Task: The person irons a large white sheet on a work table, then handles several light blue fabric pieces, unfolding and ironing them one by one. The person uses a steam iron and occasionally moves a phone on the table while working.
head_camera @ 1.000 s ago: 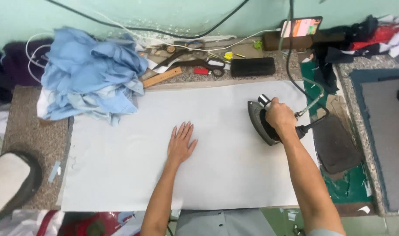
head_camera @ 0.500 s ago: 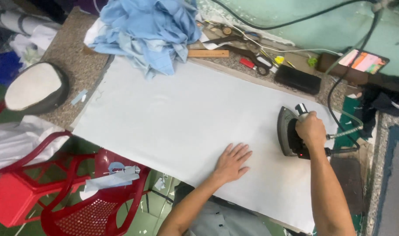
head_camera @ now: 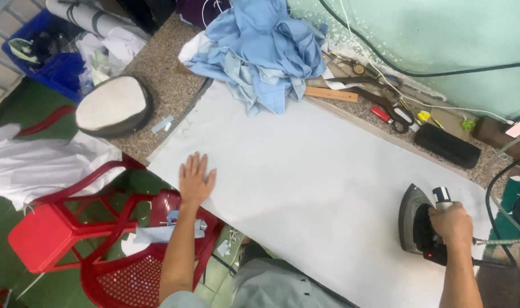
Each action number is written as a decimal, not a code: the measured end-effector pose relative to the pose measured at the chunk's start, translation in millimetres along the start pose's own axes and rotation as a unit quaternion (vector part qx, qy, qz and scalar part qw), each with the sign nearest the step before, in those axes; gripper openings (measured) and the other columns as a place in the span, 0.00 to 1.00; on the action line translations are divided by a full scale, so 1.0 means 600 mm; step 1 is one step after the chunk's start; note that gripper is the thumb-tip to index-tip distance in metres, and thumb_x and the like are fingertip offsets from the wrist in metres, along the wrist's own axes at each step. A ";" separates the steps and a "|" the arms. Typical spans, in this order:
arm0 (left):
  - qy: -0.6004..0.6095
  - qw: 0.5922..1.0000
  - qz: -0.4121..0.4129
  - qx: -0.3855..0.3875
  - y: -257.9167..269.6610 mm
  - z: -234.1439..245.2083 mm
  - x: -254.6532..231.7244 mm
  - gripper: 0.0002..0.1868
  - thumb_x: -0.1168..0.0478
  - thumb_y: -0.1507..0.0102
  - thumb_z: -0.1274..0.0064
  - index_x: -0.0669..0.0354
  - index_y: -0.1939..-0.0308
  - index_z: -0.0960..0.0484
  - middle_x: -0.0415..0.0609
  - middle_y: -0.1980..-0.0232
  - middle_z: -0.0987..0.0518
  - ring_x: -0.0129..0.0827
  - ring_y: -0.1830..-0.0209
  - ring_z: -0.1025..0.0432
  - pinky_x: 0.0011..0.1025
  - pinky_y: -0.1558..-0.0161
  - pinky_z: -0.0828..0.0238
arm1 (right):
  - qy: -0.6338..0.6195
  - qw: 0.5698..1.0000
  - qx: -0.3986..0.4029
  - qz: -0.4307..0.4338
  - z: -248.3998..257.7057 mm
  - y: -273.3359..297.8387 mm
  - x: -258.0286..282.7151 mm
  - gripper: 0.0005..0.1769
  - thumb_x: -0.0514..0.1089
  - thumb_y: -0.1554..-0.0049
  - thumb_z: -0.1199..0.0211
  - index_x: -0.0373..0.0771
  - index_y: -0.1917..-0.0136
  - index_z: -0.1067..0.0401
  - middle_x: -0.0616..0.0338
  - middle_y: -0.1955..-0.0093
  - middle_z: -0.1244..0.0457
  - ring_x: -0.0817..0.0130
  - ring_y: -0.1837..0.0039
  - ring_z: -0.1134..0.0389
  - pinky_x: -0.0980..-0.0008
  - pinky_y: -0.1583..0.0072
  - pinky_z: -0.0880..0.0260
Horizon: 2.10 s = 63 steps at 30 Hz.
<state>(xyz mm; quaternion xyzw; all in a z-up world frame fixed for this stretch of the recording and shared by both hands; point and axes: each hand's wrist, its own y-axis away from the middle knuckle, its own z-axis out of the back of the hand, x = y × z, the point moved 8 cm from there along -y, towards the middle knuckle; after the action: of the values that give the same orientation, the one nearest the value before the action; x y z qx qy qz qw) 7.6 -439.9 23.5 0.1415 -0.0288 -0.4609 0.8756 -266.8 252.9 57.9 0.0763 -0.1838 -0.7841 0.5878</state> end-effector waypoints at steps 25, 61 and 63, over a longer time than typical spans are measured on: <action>-0.020 0.907 -0.411 0.091 -0.112 -0.016 -0.558 0.43 0.35 0.30 0.74 0.62 0.21 0.50 0.62 0.17 0.56 0.49 0.16 0.65 0.52 0.22 0.79 | -0.034 0.999 0.016 -0.035 -0.022 0.219 0.282 0.26 0.51 0.42 0.38 0.35 0.35 0.31 0.36 0.49 0.29 0.43 0.45 0.25 0.48 0.46 0.22; -0.011 0.979 -0.205 0.014 0.025 -0.074 -0.403 0.37 0.40 0.27 0.76 0.58 0.20 0.51 0.56 0.16 0.57 0.46 0.16 0.65 0.52 0.22 0.81 | -0.058 0.988 -0.003 0.141 -0.028 0.151 0.254 0.19 0.35 0.46 0.41 0.29 0.41 0.32 0.33 0.54 0.30 0.38 0.50 0.25 0.43 0.50 0.24; -0.003 0.980 -0.198 0.000 0.045 -0.090 -0.414 0.38 0.40 0.27 0.75 0.59 0.20 0.51 0.58 0.16 0.57 0.48 0.16 0.65 0.53 0.22 0.81 | -0.047 0.984 0.015 0.172 -0.031 0.183 0.236 0.17 0.36 0.45 0.44 0.30 0.42 0.32 0.35 0.55 0.30 0.39 0.52 0.25 0.44 0.50 0.24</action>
<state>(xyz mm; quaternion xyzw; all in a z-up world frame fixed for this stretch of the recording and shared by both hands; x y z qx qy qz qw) -103.1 -211.1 -0.9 0.1431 -0.0026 -0.6255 0.7670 -204.5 87.9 96.2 0.0152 -0.2338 -0.6708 0.7036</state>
